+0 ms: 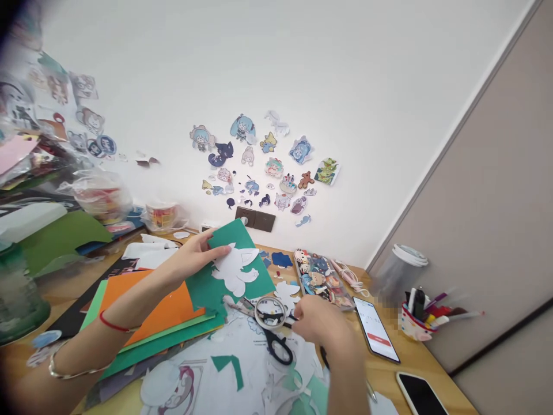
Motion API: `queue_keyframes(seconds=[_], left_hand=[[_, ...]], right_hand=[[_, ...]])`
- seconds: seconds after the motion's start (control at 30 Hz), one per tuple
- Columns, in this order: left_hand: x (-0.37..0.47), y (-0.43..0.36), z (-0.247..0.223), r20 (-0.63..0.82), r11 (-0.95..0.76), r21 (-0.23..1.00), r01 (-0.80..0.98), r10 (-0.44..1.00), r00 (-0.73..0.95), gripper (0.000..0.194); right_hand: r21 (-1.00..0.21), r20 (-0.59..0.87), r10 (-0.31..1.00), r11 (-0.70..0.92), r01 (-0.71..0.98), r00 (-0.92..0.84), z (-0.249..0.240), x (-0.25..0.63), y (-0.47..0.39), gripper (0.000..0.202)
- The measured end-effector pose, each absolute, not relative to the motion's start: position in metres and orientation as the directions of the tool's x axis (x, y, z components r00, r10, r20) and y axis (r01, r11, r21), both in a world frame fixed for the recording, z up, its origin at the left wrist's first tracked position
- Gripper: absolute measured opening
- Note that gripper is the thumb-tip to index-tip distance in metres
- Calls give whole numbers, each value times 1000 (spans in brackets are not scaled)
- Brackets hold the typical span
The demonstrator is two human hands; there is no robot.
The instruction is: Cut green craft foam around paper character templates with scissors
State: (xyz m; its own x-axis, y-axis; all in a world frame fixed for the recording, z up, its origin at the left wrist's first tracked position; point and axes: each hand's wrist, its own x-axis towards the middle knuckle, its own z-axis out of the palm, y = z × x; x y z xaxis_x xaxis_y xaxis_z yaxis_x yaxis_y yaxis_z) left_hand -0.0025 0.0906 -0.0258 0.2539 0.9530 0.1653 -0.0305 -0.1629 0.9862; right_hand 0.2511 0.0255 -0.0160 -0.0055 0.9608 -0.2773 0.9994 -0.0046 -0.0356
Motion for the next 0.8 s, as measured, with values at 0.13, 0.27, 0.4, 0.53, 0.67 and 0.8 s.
queue_keyframes(seconds=[0.13,0.27,0.4,0.53,0.67,0.8], left_hand=[[-5,88,-20,164,-165,986,-12,966,202,36],[-12,87,-16,178,-183,983,10,968,179,38],[-14,85,-14,201,-208,978,26,966,164,35],[-12,82,-11,217,-226,973,37,962,164,28],[-13,80,-11,213,-224,974,39,959,187,26],[-13,80,-12,194,-205,978,22,951,240,31]], right_hand=[[147,-581,806,-35,989,115,-48,232,63,19],[237,-613,778,20,971,134,-65,222,66,18],[274,-611,778,35,961,146,-73,217,66,20],[272,-599,789,41,961,136,-76,219,68,19],[206,-598,795,26,978,104,-70,230,66,21],[127,-567,819,-18,992,87,-53,242,58,28]])
